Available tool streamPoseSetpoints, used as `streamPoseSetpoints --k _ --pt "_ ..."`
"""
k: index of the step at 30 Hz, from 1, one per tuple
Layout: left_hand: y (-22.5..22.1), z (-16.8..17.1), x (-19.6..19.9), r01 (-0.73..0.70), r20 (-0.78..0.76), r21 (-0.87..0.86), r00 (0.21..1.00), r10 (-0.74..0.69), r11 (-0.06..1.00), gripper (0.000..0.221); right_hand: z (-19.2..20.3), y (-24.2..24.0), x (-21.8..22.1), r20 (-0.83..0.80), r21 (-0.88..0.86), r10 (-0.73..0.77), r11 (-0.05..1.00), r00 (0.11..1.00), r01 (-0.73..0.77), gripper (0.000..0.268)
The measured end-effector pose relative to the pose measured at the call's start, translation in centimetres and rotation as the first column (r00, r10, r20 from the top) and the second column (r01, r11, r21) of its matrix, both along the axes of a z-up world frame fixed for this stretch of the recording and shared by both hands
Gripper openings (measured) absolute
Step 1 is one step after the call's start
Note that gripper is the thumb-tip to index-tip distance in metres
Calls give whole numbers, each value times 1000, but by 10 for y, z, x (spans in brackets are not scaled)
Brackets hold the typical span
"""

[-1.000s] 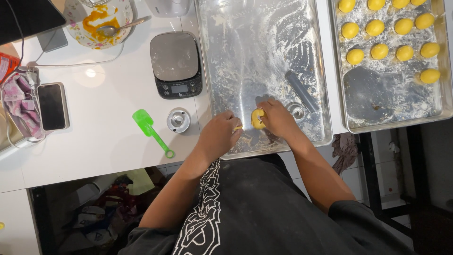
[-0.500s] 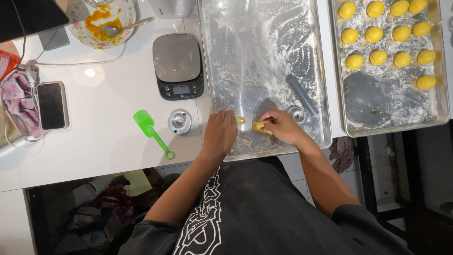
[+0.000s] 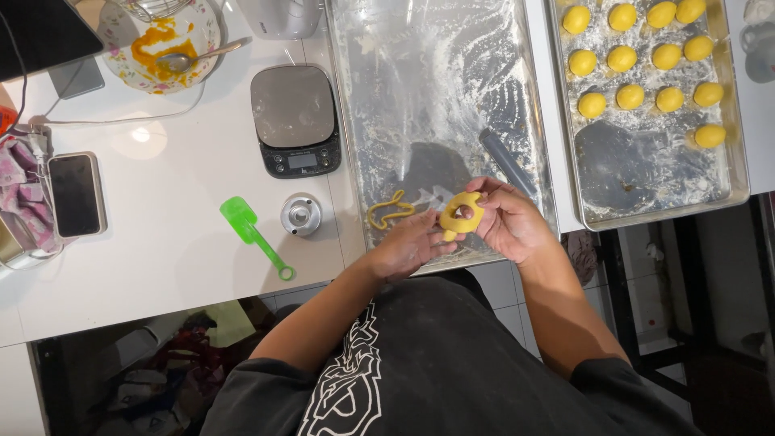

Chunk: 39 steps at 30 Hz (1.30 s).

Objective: Weighing dough balls, flattening them, and using a circular cutter to shape pastries before placing them on a baking tray.

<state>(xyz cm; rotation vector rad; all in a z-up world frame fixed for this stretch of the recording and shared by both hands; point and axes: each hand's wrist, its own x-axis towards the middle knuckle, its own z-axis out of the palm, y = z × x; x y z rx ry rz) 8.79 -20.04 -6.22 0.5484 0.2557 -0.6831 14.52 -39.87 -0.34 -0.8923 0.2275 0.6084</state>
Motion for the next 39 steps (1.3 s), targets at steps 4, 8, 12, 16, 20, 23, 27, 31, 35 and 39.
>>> streamPoseSetpoints --k 4,8,12,16,20,23,27,31,35,39 --pt "-1 -14 0 38 173 -45 985 -30 998 35 20 6 -3 -49 125 -47 991 998 53 27" --pt "13 0 6 -57 470 401 869 -152 914 34 36 5 -6 -160 194 -173 960 972 203 28" --pt "26 47 12 -427 661 748 535 -526 508 45 60 9 -12 -100 184 -187 962 977 202 27" --pt "3 65 8 -30 207 411 976 -62 911 60 55 15 -14 86 60 -178 983 980 173 30" --pt "-14 50 18 -287 -73 67 954 292 955 33 54 36 -21 394 -446 -119 843 911 303 30" --pt "-14 57 25 -381 -41 116 921 387 917 27 76 55 -22 450 -559 -132 729 883 394 35" --pt "-9 80 27 -346 -28 285 929 369 894 41 53 59 -15 139 -478 -293 817 946 323 34" --pt "-5 68 34 -290 46 518 949 313 804 49 10 55 6 -217 -403 -294 895 931 189 37" --pt "3 75 58 -323 118 575 942 314 752 50 -26 56 45 -318 -405 -246 909 916 104 39" --pt "12 57 121 -431 238 656 897 372 619 47 1 83 106 -194 -377 -171 922 966 87 37"
